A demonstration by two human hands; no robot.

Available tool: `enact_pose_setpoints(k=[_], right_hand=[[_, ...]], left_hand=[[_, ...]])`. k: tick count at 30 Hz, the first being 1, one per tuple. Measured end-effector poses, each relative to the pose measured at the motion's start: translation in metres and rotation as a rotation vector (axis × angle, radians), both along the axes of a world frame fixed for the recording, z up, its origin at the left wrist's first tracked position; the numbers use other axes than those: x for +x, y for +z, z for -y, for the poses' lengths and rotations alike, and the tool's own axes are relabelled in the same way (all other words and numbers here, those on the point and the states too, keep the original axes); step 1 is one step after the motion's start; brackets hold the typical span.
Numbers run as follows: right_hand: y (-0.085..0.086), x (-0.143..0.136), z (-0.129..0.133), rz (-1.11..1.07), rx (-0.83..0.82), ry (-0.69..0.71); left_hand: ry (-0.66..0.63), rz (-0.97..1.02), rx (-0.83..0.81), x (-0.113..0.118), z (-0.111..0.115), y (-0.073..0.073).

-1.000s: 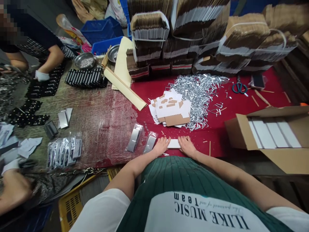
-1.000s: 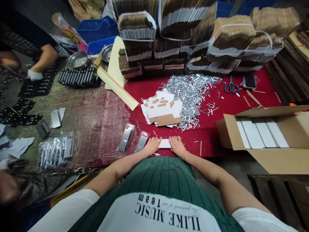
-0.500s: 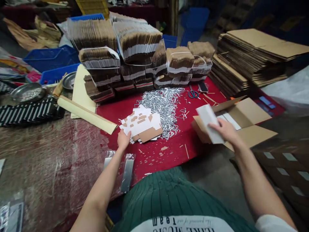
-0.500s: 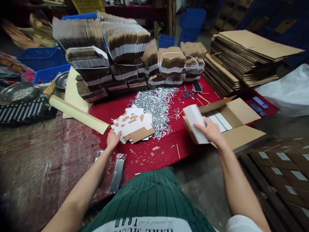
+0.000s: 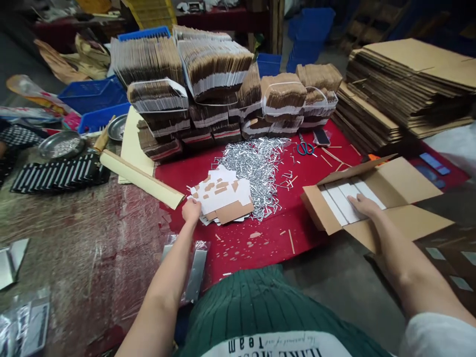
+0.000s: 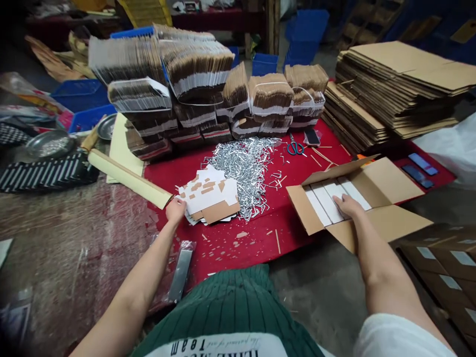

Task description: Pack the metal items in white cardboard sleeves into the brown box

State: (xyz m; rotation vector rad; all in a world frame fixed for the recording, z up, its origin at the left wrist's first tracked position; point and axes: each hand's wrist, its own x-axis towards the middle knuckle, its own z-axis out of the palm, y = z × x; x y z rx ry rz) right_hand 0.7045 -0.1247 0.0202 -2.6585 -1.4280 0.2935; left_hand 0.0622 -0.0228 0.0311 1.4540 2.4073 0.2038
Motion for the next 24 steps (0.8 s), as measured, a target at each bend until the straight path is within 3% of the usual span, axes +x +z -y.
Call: enact_pose_setpoints(k=[3, 5, 6, 8, 10, 13, 14, 16, 18, 20, 22, 24], right_hand=[[0.004, 0.000, -0.003, -0.048, -0.192, -0.124], [0.013, -0.021, -0.009, 0.014, -0.135, -0.170], [0.017, -0.042, -0.013, 0.062, -0.024, -0.151], [0.026, -0.106, -0.021, 0.119, 0.288, -0.008], [0.032, -0.194, -0.027, 0.031, 0.476, 0.283], [0.035, -0.331, -0.035, -0.101, 0.395, 0.734], [0.035, -0.368, -0.037, -0.111, 0.365, 0.868], [0.036, -0.421, -0.041, -0.099, 0.362, 1.009], [0.038, -0.446, -0.038, -0.079, 0.401, 1.117], [0.042, -0.450, -0.027, -0.067, 0.468, 1.239], [0.045, -0.444, -0.005, -0.066, 0.509, 1.365], [0.046, -0.435, 0.023, -0.098, 0.441, 1.496]], left_hand=[[0.043, 0.048, 0.063, -0.002, 0.002, 0.004], [0.067, 0.119, 0.054, 0.003, 0.002, 0.005], [0.067, 0.153, 0.040, 0.006, 0.002, 0.005], [0.049, 0.203, 0.012, 0.013, -0.001, 0.005], [0.050, 0.221, 0.031, 0.020, -0.002, 0.007], [0.079, 0.280, 0.152, 0.029, 0.007, 0.017], [0.069, 0.349, 0.194, 0.030, 0.013, 0.022], [0.022, 0.594, 0.248, 0.031, 0.029, 0.033], [-0.028, 0.929, 0.266, 0.029, 0.051, 0.042], [-0.025, 1.207, 0.304, 0.025, 0.077, 0.046], [0.046, 1.324, 0.377, 0.025, 0.106, 0.043], [0.161, 1.290, 0.440, 0.029, 0.138, 0.036]])
